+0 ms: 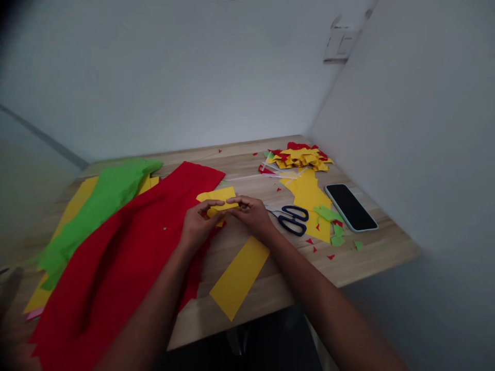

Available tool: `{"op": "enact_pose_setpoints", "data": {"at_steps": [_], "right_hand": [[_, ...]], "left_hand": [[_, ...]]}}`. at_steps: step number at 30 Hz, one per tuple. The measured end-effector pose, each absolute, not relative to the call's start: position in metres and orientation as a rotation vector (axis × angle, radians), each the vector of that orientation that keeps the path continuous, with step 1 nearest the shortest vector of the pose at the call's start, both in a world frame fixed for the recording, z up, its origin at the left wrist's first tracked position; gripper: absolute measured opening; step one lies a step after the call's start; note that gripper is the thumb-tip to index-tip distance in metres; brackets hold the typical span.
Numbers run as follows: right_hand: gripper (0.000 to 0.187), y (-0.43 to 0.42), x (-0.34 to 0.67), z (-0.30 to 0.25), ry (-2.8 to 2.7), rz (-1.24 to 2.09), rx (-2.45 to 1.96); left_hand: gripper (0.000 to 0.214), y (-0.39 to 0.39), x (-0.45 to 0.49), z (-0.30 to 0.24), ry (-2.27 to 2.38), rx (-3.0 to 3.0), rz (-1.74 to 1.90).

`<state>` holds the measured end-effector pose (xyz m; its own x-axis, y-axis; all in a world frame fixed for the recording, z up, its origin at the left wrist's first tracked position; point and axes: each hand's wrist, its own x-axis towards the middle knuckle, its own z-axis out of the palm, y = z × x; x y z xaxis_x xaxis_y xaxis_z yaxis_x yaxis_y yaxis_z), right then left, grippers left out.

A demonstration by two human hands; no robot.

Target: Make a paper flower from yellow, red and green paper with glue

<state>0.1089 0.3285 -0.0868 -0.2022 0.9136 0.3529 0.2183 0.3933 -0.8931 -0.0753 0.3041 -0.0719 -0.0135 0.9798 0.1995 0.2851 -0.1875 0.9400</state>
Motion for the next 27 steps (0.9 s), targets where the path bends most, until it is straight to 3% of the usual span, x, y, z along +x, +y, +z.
{"op": "enact_pose_setpoints", "data": {"at_steps": [27], "right_hand": [[0.022, 0.322, 0.108, -0.077, -1.774, 0.917, -0.857]], "left_hand": [[0.032, 0.306, -0.081, -0.061, 1.329, 1.533, 1.174]]}}
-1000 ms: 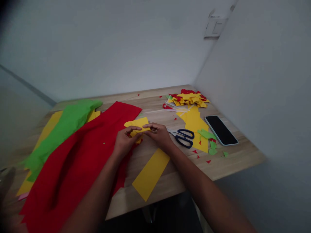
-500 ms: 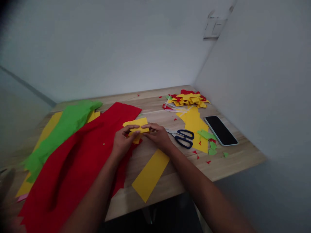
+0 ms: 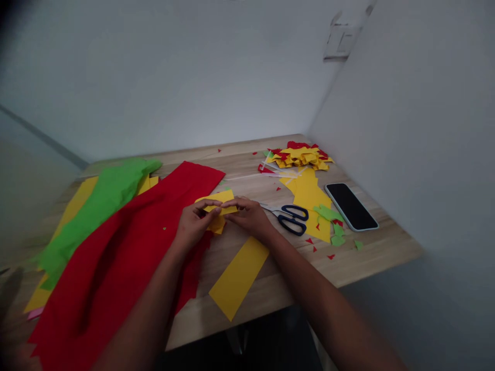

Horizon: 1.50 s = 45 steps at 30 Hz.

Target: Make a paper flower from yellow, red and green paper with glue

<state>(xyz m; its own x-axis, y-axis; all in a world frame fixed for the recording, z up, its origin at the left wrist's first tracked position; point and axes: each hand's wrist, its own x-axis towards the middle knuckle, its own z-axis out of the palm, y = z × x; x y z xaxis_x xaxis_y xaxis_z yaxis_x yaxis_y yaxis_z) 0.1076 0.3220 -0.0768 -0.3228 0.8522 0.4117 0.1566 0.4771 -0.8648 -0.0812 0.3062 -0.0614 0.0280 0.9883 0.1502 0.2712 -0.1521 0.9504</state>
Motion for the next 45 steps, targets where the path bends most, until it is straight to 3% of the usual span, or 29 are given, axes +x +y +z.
{"op": "enact_pose_setpoints", "data": {"at_steps": [12, 20, 28, 45], "right_hand": [[0.018, 0.3225, 0.1083, -0.0741, -1.786, 0.917, -0.809], [0.03, 0.3212, 0.1098, -0.0716, -1.855, 0.983, -0.821], [0.015, 0.3193, 0.1116, -0.0673, -1.839, 0.959, -0.818], [0.012, 0.3178, 0.1118, -0.0693, -1.842, 0.918, -0.859]], "left_hand": [[0.029, 0.3046, -0.0824, -0.06, 1.299, 1.598, 1.118], [0.026, 0.3052, -0.0809, -0.0591, 1.306, 1.571, 1.155], [0.023, 0.3055, -0.0813, -0.0609, 1.272, 1.556, 1.163], [0.036, 0.3034, -0.0813, -0.0587, 1.388, 1.385, 1.191]]}}
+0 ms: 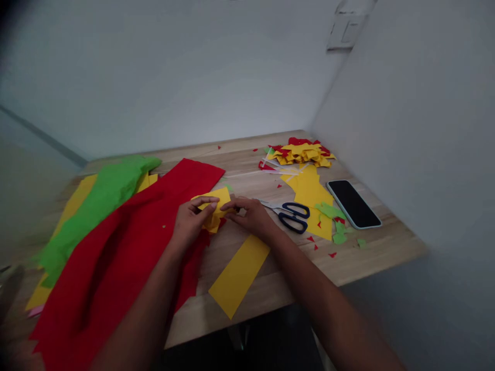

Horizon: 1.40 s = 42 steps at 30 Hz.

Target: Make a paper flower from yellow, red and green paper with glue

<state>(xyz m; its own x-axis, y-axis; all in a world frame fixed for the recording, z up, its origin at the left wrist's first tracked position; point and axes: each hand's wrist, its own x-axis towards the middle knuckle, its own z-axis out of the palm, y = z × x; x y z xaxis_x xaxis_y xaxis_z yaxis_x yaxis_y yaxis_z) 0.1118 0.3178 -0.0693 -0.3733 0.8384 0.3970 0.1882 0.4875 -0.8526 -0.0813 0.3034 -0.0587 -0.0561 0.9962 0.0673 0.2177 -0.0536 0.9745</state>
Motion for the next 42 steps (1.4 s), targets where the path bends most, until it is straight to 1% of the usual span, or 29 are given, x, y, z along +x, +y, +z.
{"op": "enact_pose_setpoints", "data": {"at_steps": [4, 10, 13, 16, 17, 19, 21, 27, 30, 34, 39, 42], "right_hand": [[0.007, 0.319, 0.11, -0.072, -1.776, 0.902, -0.904], [0.008, 0.321, 0.108, -0.074, -1.658, 0.895, -0.964], [0.011, 0.322, 0.108, -0.078, -1.599, 0.925, -0.984], [0.019, 0.322, 0.108, -0.08, -1.642, 0.929, -0.98], [0.019, 0.322, 0.108, -0.08, -1.664, 0.912, -0.981], [0.013, 0.322, 0.108, -0.08, -1.706, 0.861, -0.987], [0.007, 0.322, 0.108, -0.079, -1.742, 0.808, -1.002], [0.007, 0.323, 0.107, -0.076, -1.795, 0.76, -1.089], [0.006, 0.322, 0.106, -0.075, -1.778, 0.779, -1.079], [0.007, 0.321, 0.107, -0.076, -1.743, 0.812, -1.071], [0.008, 0.321, 0.106, -0.077, -1.691, 0.842, -1.089], [0.012, 0.321, 0.106, -0.076, -1.693, 0.862, -1.079]], "left_hand": [[0.033, 0.304, -0.081, -0.059, 1.325, 1.423, 1.182], [0.027, 0.304, -0.079, -0.062, 1.203, 1.483, 1.166], [0.029, 0.304, -0.077, -0.063, 1.229, 1.52, 1.186], [0.023, 0.304, -0.077, -0.065, 1.313, 1.534, 1.2], [0.021, 0.305, -0.077, -0.066, 1.342, 1.541, 1.192], [0.019, 0.305, -0.079, -0.068, 1.383, 1.567, 1.175], [0.019, 0.305, -0.08, -0.069, 1.409, 1.621, 1.168], [0.018, 0.303, -0.079, -0.071, 1.478, 1.722, 1.079], [0.02, 0.303, -0.079, -0.071, 1.487, 1.68, 1.104], [0.021, 0.305, -0.079, -0.069, 1.46, 1.611, 1.164], [0.018, 0.305, -0.079, -0.072, 1.434, 1.693, 1.124], [0.019, 0.305, -0.078, -0.075, 1.442, 1.688, 1.116]]}}
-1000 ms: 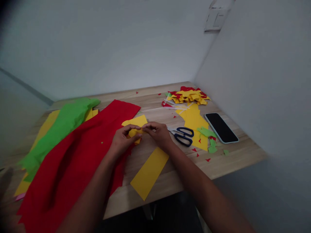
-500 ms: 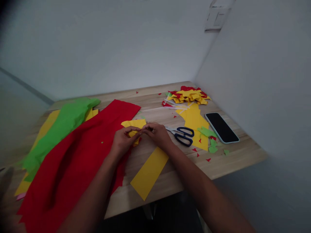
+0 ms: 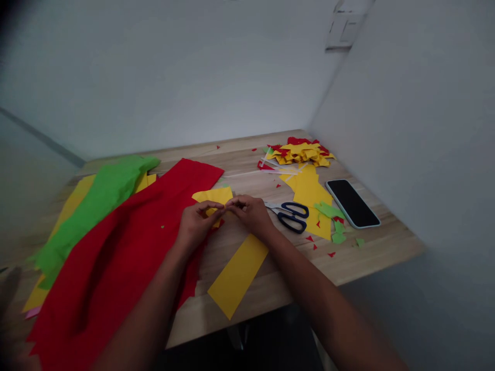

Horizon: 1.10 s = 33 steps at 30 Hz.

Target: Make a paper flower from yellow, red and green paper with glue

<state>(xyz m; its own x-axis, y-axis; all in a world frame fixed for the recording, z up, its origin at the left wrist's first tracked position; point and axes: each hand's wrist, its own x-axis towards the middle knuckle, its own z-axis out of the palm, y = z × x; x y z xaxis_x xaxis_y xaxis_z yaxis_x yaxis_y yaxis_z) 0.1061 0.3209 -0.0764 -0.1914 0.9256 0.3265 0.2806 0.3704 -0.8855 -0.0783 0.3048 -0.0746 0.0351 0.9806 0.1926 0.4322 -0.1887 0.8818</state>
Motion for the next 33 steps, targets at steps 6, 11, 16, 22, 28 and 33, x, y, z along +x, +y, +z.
{"op": "enact_pose_setpoints", "data": {"at_steps": [6, 11, 16, 22, 28, 33], "right_hand": [[0.016, 0.3209, 0.1056, -0.0776, -1.682, 0.898, -1.013], [0.033, 0.3221, 0.1061, -0.0777, -1.68, 0.975, -0.959], [0.021, 0.3214, 0.1084, -0.0724, -1.767, 0.945, -0.912], [0.009, 0.3219, 0.1099, -0.0726, -1.78, 0.836, -1.033], [0.009, 0.3209, 0.1083, -0.0719, -1.674, 0.943, -1.027], [0.007, 0.3202, 0.1081, -0.0731, -1.602, 0.99, -1.04]], "left_hand": [[0.02, 0.3038, -0.0782, -0.0709, 1.452, 1.669, 1.111], [0.02, 0.3051, -0.0819, -0.0719, 1.42, 1.689, 1.074], [0.022, 0.3065, -0.0837, -0.0741, 1.314, 1.706, 1.04], [0.02, 0.3067, -0.0823, -0.074, 1.371, 1.714, 1.11], [0.019, 0.3066, -0.0813, -0.0729, 1.364, 1.709, 1.101], [0.022, 0.3053, -0.0813, -0.0706, 1.381, 1.699, 1.107]]}}
